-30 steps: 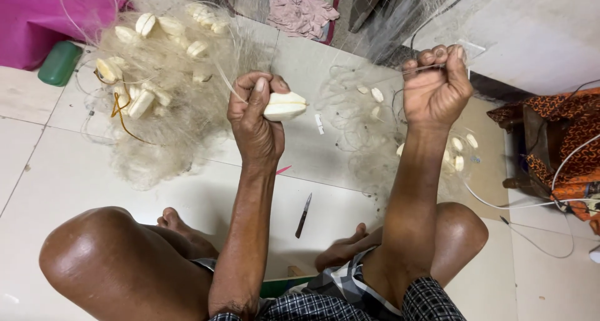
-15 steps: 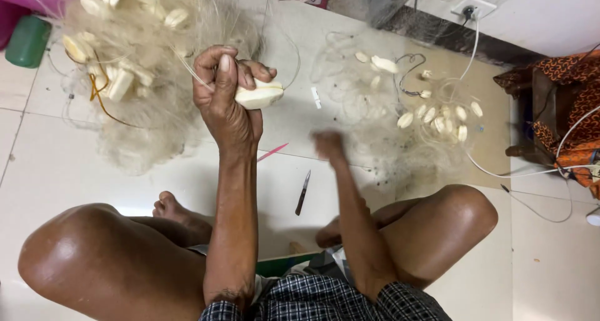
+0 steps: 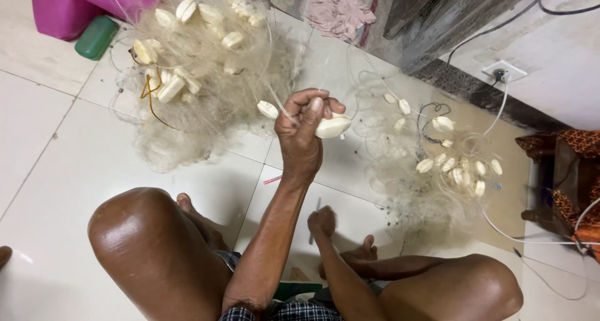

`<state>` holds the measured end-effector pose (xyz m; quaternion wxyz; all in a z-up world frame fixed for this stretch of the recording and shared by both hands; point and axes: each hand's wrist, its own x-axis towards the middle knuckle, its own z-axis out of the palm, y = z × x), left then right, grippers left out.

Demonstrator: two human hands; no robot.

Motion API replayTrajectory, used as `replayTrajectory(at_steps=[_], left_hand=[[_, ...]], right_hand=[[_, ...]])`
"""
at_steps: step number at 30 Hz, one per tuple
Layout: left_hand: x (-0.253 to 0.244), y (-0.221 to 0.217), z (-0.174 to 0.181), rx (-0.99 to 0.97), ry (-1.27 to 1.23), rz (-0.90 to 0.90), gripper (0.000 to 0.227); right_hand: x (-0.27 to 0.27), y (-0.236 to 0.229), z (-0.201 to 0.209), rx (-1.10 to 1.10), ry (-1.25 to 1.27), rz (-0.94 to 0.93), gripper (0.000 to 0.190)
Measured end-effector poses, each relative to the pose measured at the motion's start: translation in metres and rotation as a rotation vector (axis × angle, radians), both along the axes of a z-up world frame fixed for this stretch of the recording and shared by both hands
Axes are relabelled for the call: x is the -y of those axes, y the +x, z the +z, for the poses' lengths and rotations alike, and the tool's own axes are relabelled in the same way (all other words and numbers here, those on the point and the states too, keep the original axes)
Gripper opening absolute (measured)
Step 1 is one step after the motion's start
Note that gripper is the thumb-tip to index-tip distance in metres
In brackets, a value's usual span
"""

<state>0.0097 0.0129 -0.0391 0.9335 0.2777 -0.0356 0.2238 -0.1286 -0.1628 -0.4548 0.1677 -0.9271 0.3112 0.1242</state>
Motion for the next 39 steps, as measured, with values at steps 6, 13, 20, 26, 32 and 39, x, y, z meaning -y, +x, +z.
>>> replayTrajectory(at_steps=[6,13,20,26,32,39], left_hand=[[0.012,-0.008,0.013,-0.003,-0.003,-0.112,0.029],[0.021,-0.008,0.013,0.045,-0.042,-0.172,0.038],[0.041,-0.014,0.024,0.028,-0.09,-0.214,0.04],[0.049,-0.013,0.031,0.021,-0.165,-0.253,0.031],[0.025,0.0,0.031,0.065,-0.12,-0.07,0.033],[0.005,-0.011,0.039,0.108,-0.212,-0.092,0.031]], right_hand=[[-0.017,0.015,0.046,0.324,0.331,-0.328,0.016],[-0.009,0.083,0.244,0.889,1.142,-0.519,0.012],[-0.002,0.095,0.361,0.89,1.803,0.012,0.037],[-0.034,0.117,0.451,1.048,1.815,0.235,0.026],[-0.013,0.123,0.482,1.216,1.58,0.21,0.021],[0.003,0.124,0.481,1.236,1.558,0.21,0.023]])
